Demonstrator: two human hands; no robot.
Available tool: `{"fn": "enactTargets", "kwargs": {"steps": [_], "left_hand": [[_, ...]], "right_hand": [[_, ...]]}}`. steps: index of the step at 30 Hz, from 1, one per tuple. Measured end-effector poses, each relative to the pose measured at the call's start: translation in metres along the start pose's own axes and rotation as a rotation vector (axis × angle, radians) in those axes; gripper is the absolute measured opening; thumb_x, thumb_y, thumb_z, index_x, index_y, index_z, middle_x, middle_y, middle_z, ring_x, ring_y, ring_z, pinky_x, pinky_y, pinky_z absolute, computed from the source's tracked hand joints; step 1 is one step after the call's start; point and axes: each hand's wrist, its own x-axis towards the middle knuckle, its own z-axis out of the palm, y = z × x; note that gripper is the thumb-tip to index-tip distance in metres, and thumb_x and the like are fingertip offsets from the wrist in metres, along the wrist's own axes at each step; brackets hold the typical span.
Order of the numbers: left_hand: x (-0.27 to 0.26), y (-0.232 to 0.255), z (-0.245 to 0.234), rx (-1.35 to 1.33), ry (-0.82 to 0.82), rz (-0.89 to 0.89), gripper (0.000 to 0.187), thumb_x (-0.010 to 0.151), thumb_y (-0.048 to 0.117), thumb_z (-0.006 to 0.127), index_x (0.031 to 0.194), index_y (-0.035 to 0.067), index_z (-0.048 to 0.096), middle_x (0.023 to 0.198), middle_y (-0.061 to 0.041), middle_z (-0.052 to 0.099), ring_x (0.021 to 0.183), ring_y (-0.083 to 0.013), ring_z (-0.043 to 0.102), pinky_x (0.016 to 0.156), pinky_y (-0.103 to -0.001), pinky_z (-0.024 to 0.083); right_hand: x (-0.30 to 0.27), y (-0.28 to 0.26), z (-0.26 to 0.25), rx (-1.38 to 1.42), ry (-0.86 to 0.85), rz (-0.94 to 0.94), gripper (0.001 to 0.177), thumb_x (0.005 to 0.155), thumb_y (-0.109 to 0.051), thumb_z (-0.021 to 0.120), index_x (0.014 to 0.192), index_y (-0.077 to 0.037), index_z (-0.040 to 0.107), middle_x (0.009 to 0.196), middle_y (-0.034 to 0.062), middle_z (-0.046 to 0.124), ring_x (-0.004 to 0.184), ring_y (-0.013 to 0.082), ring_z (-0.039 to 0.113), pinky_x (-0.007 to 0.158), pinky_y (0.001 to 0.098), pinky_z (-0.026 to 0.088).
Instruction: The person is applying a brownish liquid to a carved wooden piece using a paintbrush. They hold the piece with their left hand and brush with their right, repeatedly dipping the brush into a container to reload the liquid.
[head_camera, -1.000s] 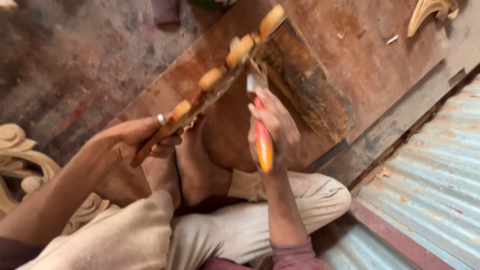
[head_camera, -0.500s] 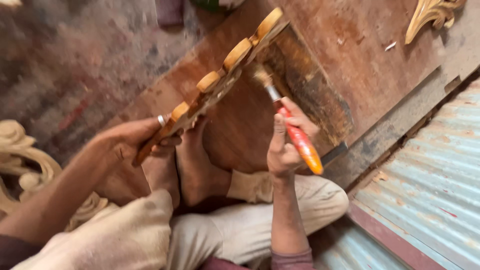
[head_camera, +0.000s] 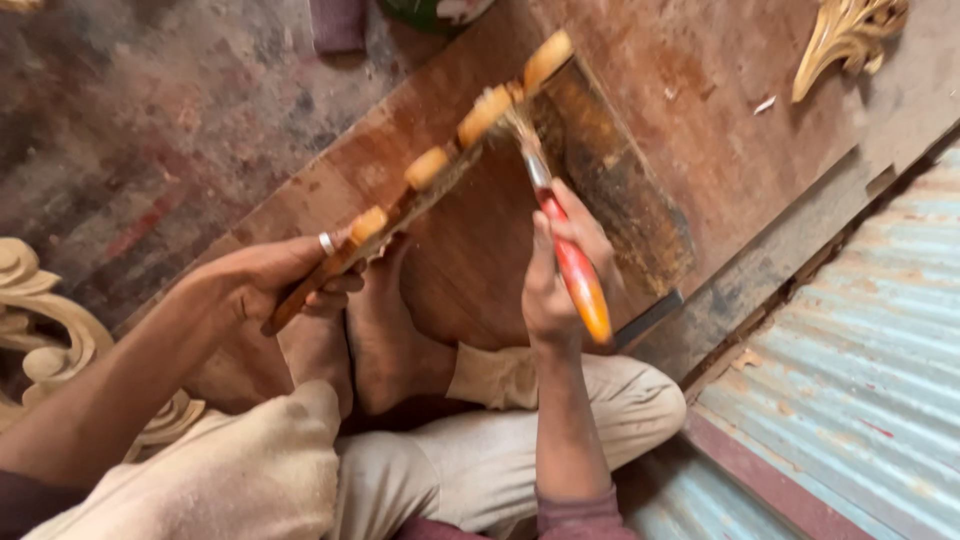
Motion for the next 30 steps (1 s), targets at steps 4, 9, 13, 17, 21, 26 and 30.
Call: {"fn": "enactTargets", "kwargs": {"steps": [4, 9, 13, 17, 21, 26, 30], "left_hand": [[0.0, -0.015, 0.001, 0.113, 0.063, -0.054, 0.049, 0.096, 0.061, 0.051, 0.093, 0.013, 0.053, 0.064, 0.001, 0.044, 0.048, -0.0087, 0.041, 0.039, -0.023, 0.035], [0.003, -0.005, 0.002, 0.158, 0.039, -0.04, 0.051, 0.098, 0.063, 0.05, 0.082, 0.015, 0.05, 0.063, 0.004, 0.042, 0.048, -0.0071, 0.039, 0.039, -0.023, 0.034], [0.007, -0.013, 0.003, 0.186, 0.14, -0.02, 0.054, 0.097, 0.062, 0.052, 0.078, 0.012, 0.052, 0.062, 0.002, 0.044, 0.048, -0.0088, 0.039, 0.039, -0.025, 0.033], [0.005, -0.01, 0.017, 0.44, 0.343, 0.067, 0.057, 0.095, 0.061, 0.058, 0.083, 0.005, 0.062, 0.064, -0.002, 0.049, 0.049, -0.0124, 0.039, 0.04, -0.029, 0.031], [-0.002, -0.011, 0.034, 1.195, 0.815, 0.548, 0.062, 0.091, 0.062, 0.07, 0.096, 0.001, 0.063, 0.075, -0.014, 0.067, 0.066, -0.0224, 0.064, 0.058, -0.042, 0.05], [-0.024, -0.007, 0.059, 1.471, 1.097, 0.486, 0.068, 0.091, 0.054, 0.07, 0.12, -0.005, 0.052, 0.084, -0.024, 0.07, 0.075, -0.0424, 0.069, 0.065, -0.055, 0.053], [-0.027, -0.005, 0.076, 1.579, 1.201, 0.363, 0.073, 0.096, 0.058, 0.07, 0.12, -0.007, 0.049, 0.08, -0.025, 0.07, 0.076, -0.0453, 0.068, 0.068, -0.055, 0.054]], "right_hand": [[-0.01, -0.008, -0.004, 0.114, 0.067, 0.058, 0.02, 0.106, -0.003, 0.068, 0.115, -0.004, 0.05, 0.129, 0.0269, 0.067, 0.114, 0.0299, 0.071, 0.098, 0.0373, 0.062], [0.009, -0.016, -0.016, 0.233, 0.175, 0.138, 0.022, 0.111, -0.005, 0.069, 0.117, -0.005, 0.048, 0.127, 0.0242, 0.067, 0.118, 0.0263, 0.068, 0.107, 0.0356, 0.058], [0.017, -0.017, -0.034, 0.177, 0.208, 0.161, 0.023, 0.104, -0.007, 0.071, 0.113, -0.006, 0.05, 0.123, 0.0227, 0.07, 0.105, 0.0221, 0.072, 0.085, 0.0252, 0.058], [0.031, -0.011, -0.051, 0.193, 0.168, 0.215, 0.02, 0.107, -0.005, 0.073, 0.116, -0.003, 0.056, 0.121, 0.0242, 0.071, 0.103, 0.0223, 0.073, 0.08, 0.0234, 0.059], [0.027, -0.01, -0.087, 0.212, 0.308, 0.206, 0.019, 0.105, -0.005, 0.075, 0.114, -0.001, 0.059, 0.112, 0.0261, 0.073, 0.078, 0.0202, 0.071, 0.058, 0.0238, 0.059], [-0.004, -0.008, -0.106, 0.164, 0.318, 0.308, 0.025, 0.107, -0.005, 0.076, 0.118, -0.003, 0.054, 0.114, 0.0289, 0.071, 0.09, 0.0203, 0.072, 0.064, 0.0194, 0.056], [-0.016, -0.01, -0.102, 0.212, 0.308, 0.368, 0.027, 0.105, -0.006, 0.077, 0.118, -0.003, 0.054, 0.119, 0.031, 0.071, 0.092, 0.0218, 0.073, 0.064, 0.0195, 0.056]]}}
